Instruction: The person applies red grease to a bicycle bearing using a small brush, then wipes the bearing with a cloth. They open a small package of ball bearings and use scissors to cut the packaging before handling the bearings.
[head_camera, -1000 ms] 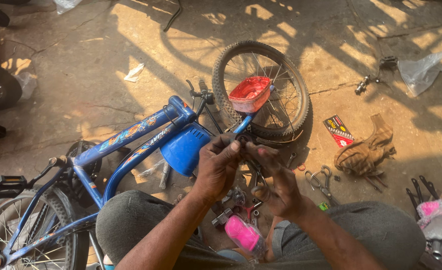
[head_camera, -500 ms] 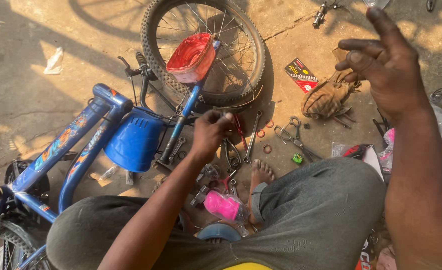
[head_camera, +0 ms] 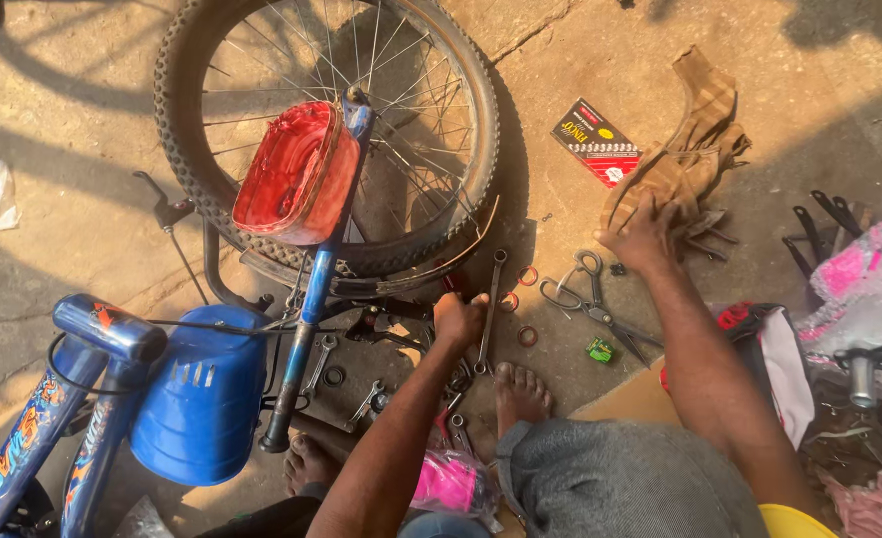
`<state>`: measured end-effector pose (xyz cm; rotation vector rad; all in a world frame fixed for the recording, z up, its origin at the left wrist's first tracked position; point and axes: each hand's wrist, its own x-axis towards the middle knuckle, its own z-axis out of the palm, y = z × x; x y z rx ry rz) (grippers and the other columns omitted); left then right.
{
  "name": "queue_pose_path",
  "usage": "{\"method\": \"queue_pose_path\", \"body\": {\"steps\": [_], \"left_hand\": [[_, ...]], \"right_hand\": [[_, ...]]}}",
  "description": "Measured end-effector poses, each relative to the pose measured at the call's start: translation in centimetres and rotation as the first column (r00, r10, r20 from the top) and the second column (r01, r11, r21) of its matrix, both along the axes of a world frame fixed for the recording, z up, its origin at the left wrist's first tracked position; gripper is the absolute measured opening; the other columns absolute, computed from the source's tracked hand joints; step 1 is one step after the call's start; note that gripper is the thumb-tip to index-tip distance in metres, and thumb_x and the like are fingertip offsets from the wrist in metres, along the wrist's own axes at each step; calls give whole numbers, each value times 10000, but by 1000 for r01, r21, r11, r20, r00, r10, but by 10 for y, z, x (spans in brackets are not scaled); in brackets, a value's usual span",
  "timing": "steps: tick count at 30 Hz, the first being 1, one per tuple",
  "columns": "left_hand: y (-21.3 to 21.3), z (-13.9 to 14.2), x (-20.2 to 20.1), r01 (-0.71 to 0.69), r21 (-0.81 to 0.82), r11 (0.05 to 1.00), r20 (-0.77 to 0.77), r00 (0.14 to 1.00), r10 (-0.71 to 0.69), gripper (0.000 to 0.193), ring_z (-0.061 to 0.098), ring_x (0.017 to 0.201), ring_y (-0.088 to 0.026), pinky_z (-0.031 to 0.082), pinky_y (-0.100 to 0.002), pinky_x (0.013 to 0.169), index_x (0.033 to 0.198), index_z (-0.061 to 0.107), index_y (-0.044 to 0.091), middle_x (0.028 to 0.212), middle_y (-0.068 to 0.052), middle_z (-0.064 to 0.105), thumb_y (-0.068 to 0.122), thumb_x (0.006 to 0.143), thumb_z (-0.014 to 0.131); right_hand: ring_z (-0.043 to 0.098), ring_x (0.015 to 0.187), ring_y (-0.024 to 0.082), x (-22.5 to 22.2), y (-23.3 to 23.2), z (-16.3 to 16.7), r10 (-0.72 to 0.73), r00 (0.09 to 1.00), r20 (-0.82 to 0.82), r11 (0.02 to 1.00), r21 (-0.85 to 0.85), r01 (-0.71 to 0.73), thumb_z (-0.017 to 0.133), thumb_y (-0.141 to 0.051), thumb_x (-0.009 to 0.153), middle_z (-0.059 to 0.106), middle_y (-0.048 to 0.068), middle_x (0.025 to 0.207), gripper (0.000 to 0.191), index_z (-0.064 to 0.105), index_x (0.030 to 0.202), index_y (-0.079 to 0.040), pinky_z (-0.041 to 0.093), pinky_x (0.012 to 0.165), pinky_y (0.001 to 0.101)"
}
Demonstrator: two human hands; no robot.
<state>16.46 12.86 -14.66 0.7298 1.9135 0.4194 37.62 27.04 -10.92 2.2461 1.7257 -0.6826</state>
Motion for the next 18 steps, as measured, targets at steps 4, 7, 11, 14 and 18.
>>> {"method": "queue_pose_path", "body": {"steps": [4, 7, 11, 14, 18], "left_hand": [[17, -12, 0, 124, -65, 990, -115, 985, -130, 438, 678, 1001, -451, 535, -531, 855, 1068, 744, 50, 1018, -257, 717, 456, 964, 617], [2, -7, -4, 154, -31, 988, -178, 971, -157, 441, 689, 988, -448, 540, -536, 867, 1025, 755, 29, 994, -260, 729, 422, 1033, 555], [-26, 17, -23, 97, 317, 943, -73, 994, -78, 378, 699, 923, -428, 534, -513, 818, 1076, 758, 25, 937, -237, 750, 350, 1003, 579], [-29, 45, -37, -36, 317, 948, 193, 981, -27, 461, 764, 833, -291, 578, -385, 783, 1169, 725, 4, 887, -199, 768, 401, 941, 669], [-20, 89, -63, -269, 604, 750, 494, 865, -88, 762, 710, 1051, -252, 593, -364, 854, 1417, 559, -19, 1237, -188, 732, 422, 855, 824]], "right_hand": [[303, 1407, 542, 4, -3, -26, 160, 985, 57, 938, 302, -170, 665, -266, 980, 305, 372, 1528, 752, 316, 1620, -83, 349, 1176, 620], [511, 1322, 483, 27, -1, -31, 232, 972, 31, 892, 391, -226, 585, -137, 1040, 501, 316, 1444, 532, 434, 1547, -87, 469, 1125, 586], [652, 886, 493, 55, 21, 8, 200, 979, -47, 748, 652, -122, 649, -275, 1109, 675, 295, 991, 334, 640, 1113, 59, 493, 781, 572], [585, 726, 256, 57, 27, 61, 176, 860, -479, 732, 648, 211, 511, -385, 1212, 608, 121, 736, 588, 620, 812, 33, 461, 710, 451], [542, 822, 104, 13, -20, 159, 437, 332, -836, 883, 468, 15, 486, -528, 1213, 616, 51, 953, 594, 570, 1029, 30, 451, 756, 302]]}}
